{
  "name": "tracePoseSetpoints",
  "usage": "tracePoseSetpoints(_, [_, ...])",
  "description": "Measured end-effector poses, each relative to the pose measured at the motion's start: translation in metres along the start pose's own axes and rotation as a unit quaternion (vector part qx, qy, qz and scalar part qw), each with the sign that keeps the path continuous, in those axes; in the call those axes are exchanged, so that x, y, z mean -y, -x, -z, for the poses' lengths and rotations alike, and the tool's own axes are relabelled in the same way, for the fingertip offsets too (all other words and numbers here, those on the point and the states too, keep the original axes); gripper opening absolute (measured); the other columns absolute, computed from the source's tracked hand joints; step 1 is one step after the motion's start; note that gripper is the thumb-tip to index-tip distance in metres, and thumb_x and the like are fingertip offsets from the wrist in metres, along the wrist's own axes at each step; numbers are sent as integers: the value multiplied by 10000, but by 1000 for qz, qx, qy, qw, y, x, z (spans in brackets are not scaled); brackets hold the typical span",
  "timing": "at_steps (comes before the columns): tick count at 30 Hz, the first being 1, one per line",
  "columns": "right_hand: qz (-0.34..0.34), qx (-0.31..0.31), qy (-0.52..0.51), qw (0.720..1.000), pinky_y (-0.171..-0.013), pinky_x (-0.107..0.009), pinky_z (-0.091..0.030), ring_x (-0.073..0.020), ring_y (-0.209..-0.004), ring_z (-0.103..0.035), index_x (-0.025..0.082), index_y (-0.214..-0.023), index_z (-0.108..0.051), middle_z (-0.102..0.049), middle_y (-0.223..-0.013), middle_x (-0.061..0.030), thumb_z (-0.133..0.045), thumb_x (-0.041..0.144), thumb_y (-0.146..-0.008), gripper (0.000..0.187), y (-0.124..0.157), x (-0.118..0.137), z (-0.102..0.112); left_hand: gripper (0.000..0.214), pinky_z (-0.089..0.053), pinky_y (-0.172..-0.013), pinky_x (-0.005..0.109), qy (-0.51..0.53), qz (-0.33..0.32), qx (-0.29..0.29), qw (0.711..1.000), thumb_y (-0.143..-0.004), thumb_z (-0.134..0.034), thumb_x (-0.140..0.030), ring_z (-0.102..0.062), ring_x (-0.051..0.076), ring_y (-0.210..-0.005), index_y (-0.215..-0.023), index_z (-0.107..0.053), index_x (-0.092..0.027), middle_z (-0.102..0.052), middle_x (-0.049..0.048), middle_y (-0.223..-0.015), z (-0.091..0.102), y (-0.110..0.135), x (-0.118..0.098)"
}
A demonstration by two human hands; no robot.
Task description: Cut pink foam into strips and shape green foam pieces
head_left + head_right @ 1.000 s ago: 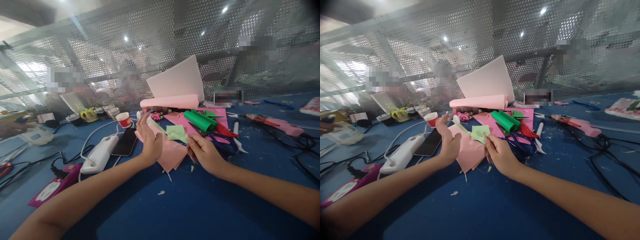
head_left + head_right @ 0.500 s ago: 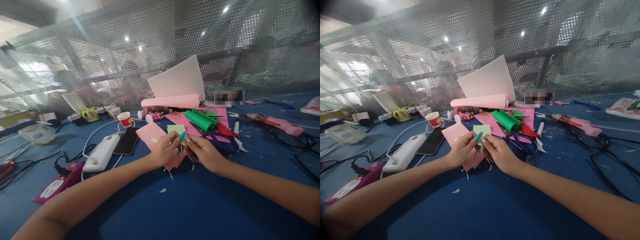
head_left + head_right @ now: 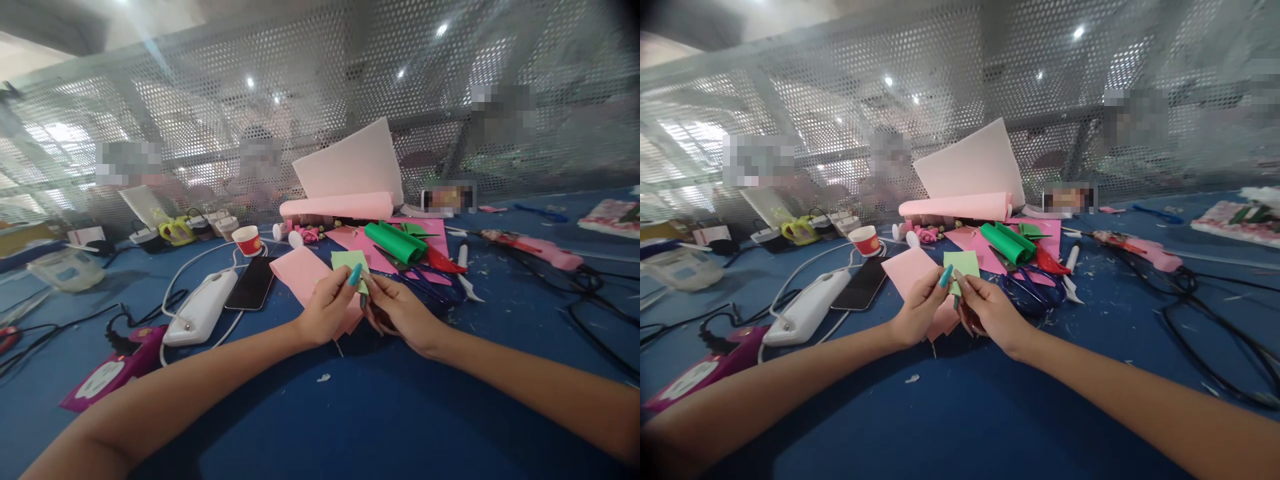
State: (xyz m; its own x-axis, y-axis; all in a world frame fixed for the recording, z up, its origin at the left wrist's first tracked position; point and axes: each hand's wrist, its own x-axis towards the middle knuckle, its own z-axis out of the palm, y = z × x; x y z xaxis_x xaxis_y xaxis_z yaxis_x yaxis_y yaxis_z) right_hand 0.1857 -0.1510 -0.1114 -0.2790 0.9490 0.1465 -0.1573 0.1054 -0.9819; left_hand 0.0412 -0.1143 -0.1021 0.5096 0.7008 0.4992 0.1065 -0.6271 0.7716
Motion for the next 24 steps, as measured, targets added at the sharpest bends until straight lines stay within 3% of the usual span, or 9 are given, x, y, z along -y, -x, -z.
tracePoseSetpoints(7, [6, 17, -5, 1000, -303, -152, -170, -32, -298, -305, 190, -709, -449, -443, -428, 78, -445, 582, -841, 415, 0, 1, -2, 310, -352, -605, 251, 11, -3, 2, 1000, -883, -439, -416, -421, 111, -629, -690, -454, -175, -450, -17, -667, 3, 0, -2])
tracePoseSetpoints(16, [-4, -47, -41, 998, -314, -153, -189, -32, -323, -304, 202, -742, -444, -399, -472, 98, -573, 551, -772, 373, -3, -6, 0, 256, -328, -590, 239, 9, -28, 2, 1000, -890, -449, -352, -381, 103, -623, -704, -439, -177, -431, -23, -674, 1, -2, -3])
tracePoseSetpoints(24, [33, -35, 53, 997, -321, -183, -239, -53, -351, -341, 199, -663, -415, -411, -484, 66, -468, 555, -837, 399, 3, -3, -3, 253, -365, -617, 253, -46, -13, 38, 998, -886, -442, -342, -433, 120, -665, -693, -430, -180, -484, 2, -700, 1, -5, 0])
